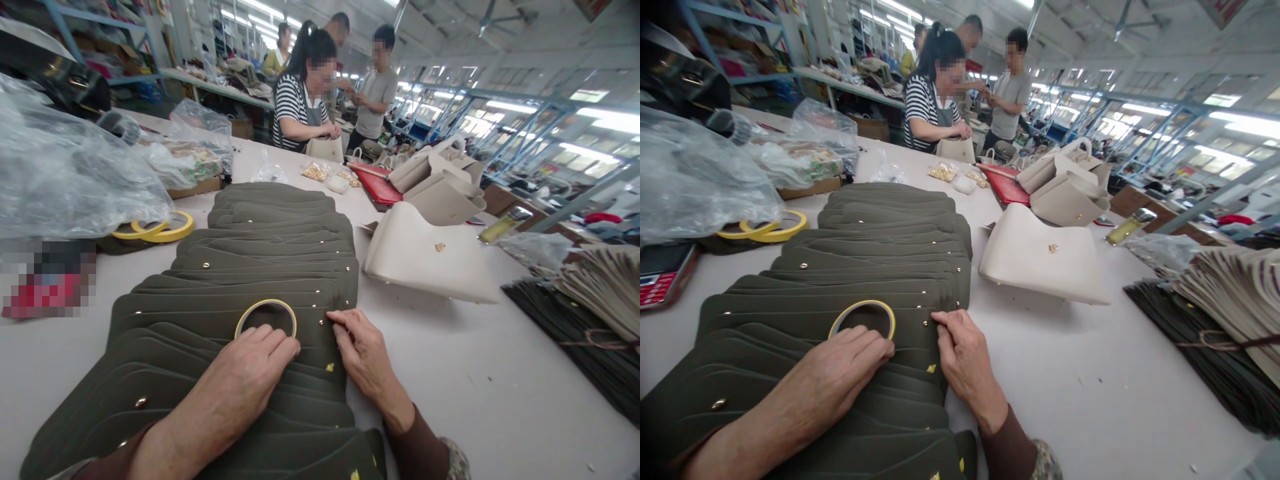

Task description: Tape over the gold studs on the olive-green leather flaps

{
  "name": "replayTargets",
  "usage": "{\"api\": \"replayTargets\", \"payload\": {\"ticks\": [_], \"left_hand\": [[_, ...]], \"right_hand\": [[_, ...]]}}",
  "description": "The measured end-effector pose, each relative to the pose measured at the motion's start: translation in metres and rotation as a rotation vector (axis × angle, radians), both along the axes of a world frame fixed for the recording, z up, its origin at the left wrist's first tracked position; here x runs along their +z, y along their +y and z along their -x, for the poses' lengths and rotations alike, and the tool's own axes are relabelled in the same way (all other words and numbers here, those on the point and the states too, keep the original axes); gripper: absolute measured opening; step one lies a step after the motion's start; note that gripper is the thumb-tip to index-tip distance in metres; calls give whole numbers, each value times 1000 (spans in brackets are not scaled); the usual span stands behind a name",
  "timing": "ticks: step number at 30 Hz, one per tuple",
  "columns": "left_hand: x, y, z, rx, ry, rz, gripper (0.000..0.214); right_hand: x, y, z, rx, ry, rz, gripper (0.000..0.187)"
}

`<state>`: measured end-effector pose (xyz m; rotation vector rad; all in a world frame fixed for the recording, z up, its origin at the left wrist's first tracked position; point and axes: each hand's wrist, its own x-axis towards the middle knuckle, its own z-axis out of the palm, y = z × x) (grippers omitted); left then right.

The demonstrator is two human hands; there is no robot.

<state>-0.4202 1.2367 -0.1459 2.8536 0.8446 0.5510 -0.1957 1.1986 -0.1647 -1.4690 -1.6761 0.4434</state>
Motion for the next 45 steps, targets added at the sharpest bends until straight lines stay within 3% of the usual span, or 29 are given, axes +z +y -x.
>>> {"api": "replayTargets", "payload": {"ticks": [5, 9, 12, 18, 24, 28, 32, 34, 37, 40, 45], "left_hand": [[0, 1, 8, -71, -269, -55, 24], [-4, -3, 8, -54, -248, 10, 44], [-6, -6, 5, -21, -245, -25, 44], [-10, -10, 4, -20, -211, -34, 35], [1, -9, 2, -73, -275, -44, 24], [6, -10, -2, -66, -250, -11, 30], [8, -19, -8, -77, -304, -32, 28], [9, -23, -10, -92, -336, -47, 26], [10, -21, -14, -33, -292, -105, 21], [8, -11, -16, 87, -69, -133, 16], [4, -3, -19, 146, 154, -55, 14]], "right_hand": [[17, -12, 14, 63, 102, -51, 16], [26, -17, 27, 212, 87, -92, 23], [25, -16, 33, 269, 15, -166, 27], [21, -14, 39, 267, -129, -262, 22], [19, -19, 41, 181, -170, -261, 19], [24, -22, 46, 62, 8, -130, 14], [25, -18, 47, -58, 412, 272, 8], [23, -13, 42, -115, 531, 383, 10], [17, -4, 28, -186, 456, 307, 13], [11, 3, 16, -149, 261, 187, 14], [3, 7, 10, -72, 242, 251, 13]]}}
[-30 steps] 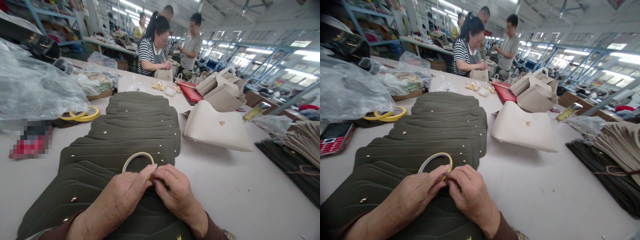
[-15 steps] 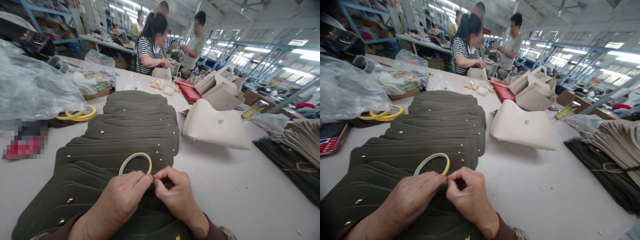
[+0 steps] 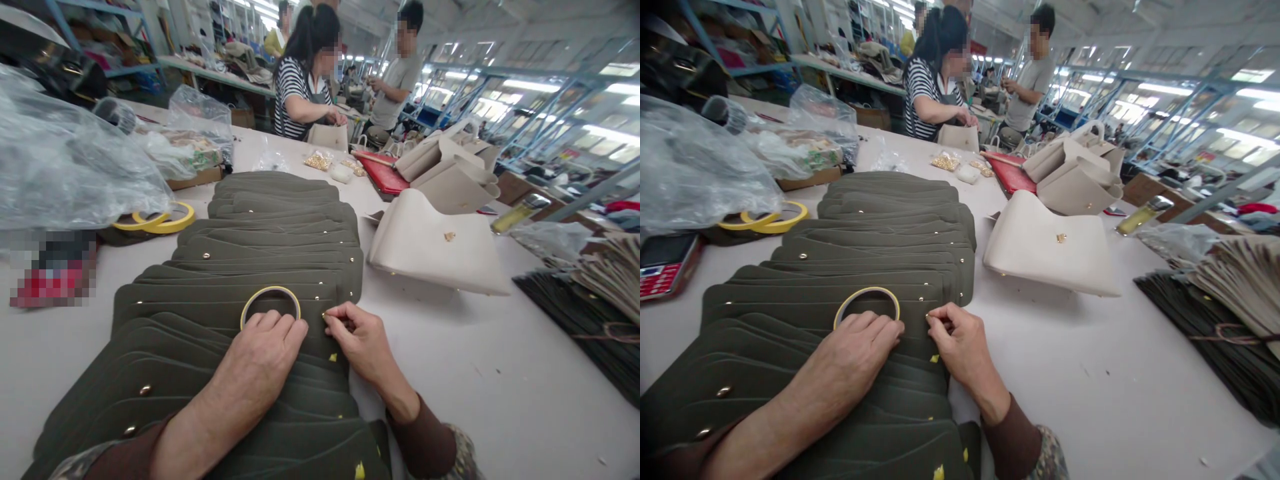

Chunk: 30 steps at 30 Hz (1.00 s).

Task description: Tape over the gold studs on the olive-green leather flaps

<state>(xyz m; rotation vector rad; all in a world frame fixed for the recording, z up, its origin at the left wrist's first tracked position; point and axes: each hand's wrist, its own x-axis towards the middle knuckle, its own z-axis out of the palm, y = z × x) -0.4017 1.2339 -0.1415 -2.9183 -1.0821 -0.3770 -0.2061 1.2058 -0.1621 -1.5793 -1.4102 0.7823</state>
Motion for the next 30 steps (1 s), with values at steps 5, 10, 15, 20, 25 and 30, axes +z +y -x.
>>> {"api": "replayTargets", "payload": {"ticks": [5, 10, 15, 20, 25, 30], "left_hand": [[0, -3, 0, -16, -83, 192, 17], [-6, -7, 7, -80, -7, 115, 17], [-9, -10, 4, -66, 5, 136, 14], [3, -12, 3, -88, -77, 225, 16], [8, -12, 11, -236, -305, 263, 16], [-3, -10, 12, -94, -283, 126, 17]], "right_hand": [[2, 1, -2, -9, 129, 87, 16], [6, -3, -1, 26, 173, 164, 16], [2, -6, 2, 31, 134, 115, 15], [0, -5, 0, 38, 178, 143, 16], [0, -14, 0, 55, 204, 153, 15], [0, -28, 0, 150, 271, 318, 11]]}}
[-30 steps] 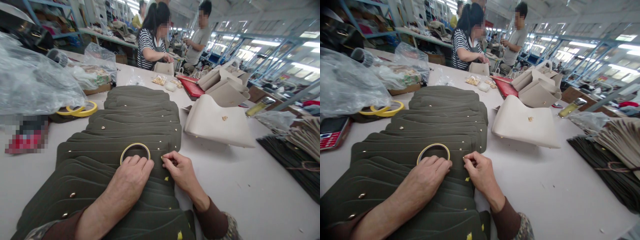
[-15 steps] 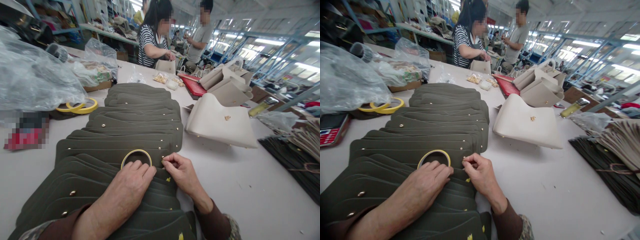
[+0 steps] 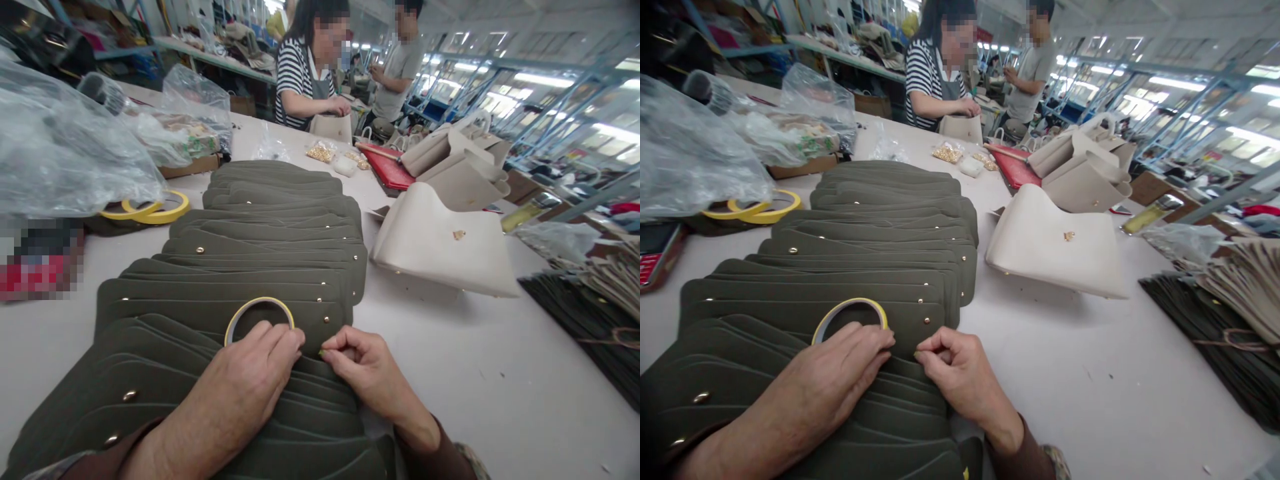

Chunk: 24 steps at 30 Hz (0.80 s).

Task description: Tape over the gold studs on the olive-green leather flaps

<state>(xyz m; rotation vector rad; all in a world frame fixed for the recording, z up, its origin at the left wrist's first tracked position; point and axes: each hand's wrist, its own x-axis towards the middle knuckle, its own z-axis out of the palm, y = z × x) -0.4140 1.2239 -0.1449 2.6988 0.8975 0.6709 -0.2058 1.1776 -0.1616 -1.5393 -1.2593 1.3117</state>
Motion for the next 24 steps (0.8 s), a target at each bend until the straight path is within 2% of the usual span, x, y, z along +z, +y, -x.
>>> {"api": "replayTargets", "payload": {"ticks": [6, 10, 13, 15, 18, 21, 24], "left_hand": [[2, -5, 5, -119, 106, 118, 22], [5, -5, 6, -124, 90, 177, 19], [3, -4, 5, -130, 109, 180, 19], [0, -5, 4, -136, 128, 141, 20], [-1, -8, 4, -156, 167, 109, 25], [2, -12, 6, -134, 310, 171, 31], [4, -13, 7, -96, 420, 236, 33]], "right_hand": [[2, -5, -12, -89, 18, 41, 19], [-1, -4, -15, -108, 84, 101, 25], [-5, 1, -10, -143, 77, 70, 23], [-6, 7, -5, -146, 26, 9, 19], [-3, 16, 4, -116, -188, -177, 10], [-1, 23, 9, -84, -396, -373, 6], [-2, 33, 9, -70, -464, -445, 7]]}}
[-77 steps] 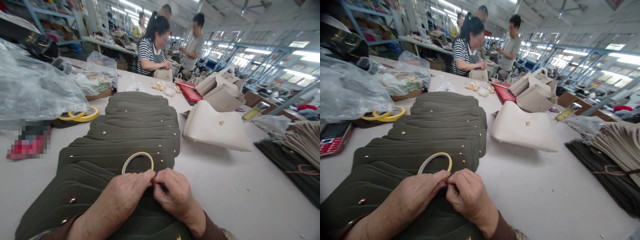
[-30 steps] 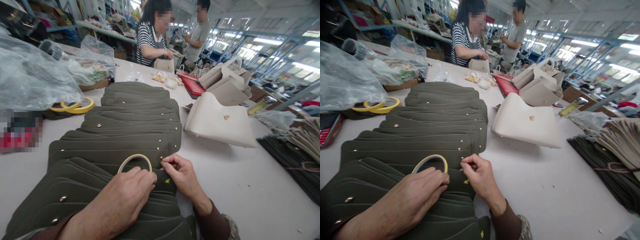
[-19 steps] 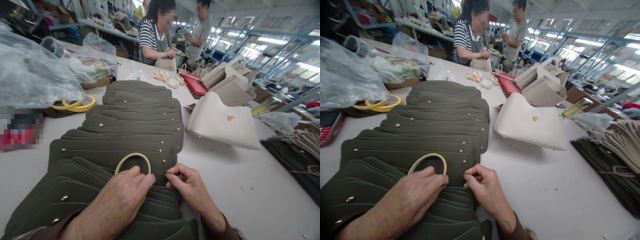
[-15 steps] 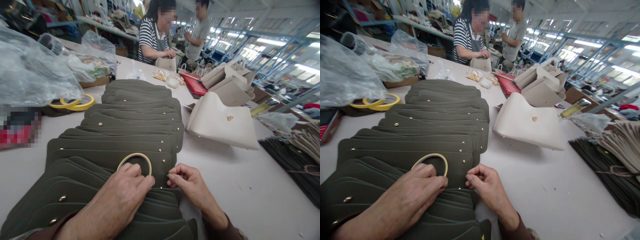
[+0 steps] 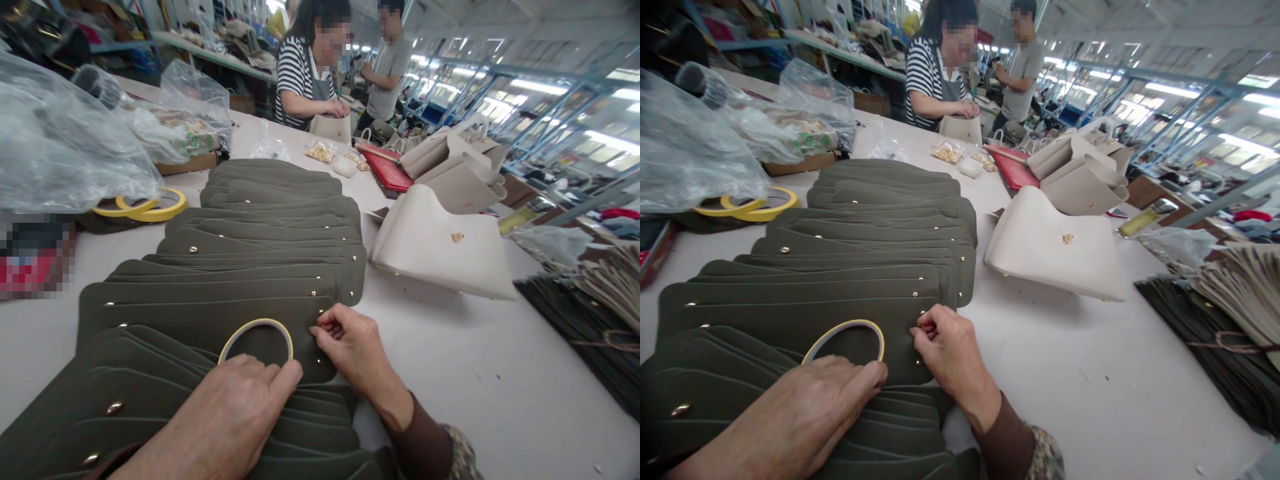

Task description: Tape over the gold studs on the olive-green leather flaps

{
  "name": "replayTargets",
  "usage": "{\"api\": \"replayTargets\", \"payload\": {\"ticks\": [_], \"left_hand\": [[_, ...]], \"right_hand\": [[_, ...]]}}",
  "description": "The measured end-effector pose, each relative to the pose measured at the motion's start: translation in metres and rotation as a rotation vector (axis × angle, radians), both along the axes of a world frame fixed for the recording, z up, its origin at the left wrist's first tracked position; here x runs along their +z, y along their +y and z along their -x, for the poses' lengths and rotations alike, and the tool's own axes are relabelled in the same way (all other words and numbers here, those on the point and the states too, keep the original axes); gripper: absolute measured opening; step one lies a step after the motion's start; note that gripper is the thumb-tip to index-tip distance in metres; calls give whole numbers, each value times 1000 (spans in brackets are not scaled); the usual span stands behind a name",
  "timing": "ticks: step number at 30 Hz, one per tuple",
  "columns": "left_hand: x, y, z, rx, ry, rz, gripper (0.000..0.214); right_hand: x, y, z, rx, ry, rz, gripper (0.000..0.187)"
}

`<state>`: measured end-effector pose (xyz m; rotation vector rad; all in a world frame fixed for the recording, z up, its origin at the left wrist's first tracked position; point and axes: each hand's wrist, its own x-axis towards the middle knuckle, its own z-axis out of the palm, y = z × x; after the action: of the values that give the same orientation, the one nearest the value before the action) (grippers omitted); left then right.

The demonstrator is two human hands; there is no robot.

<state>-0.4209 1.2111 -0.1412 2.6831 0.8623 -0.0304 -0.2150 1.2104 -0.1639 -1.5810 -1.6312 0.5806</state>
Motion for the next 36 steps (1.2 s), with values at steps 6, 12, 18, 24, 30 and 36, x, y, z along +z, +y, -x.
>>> {"api": "replayTargets", "payload": {"ticks": [6, 12, 18, 24, 30, 36], "left_hand": [[-5, 6, -5, 11, -88, 18, 28], [-3, 8, -7, 31, -191, 10, 28], [-5, 6, -6, 32, -200, -4, 25], [-7, 6, -6, 38, -223, 13, 25], [-10, 6, -5, 33, -200, 1, 26], [-10, 6, -5, 26, -245, -15, 24]], "right_hand": [[-1, 22, -9, -45, -8, -17, 8], [7, 3, -30, -70, 426, 349, 32], [-1, -24, -32, -71, 427, 523, 37], [-3, -21, -21, -50, 313, 530, 27], [0, -16, -14, -1, 35, 376, 16], [-3, -20, -16, -49, 12, 312, 14]]}}
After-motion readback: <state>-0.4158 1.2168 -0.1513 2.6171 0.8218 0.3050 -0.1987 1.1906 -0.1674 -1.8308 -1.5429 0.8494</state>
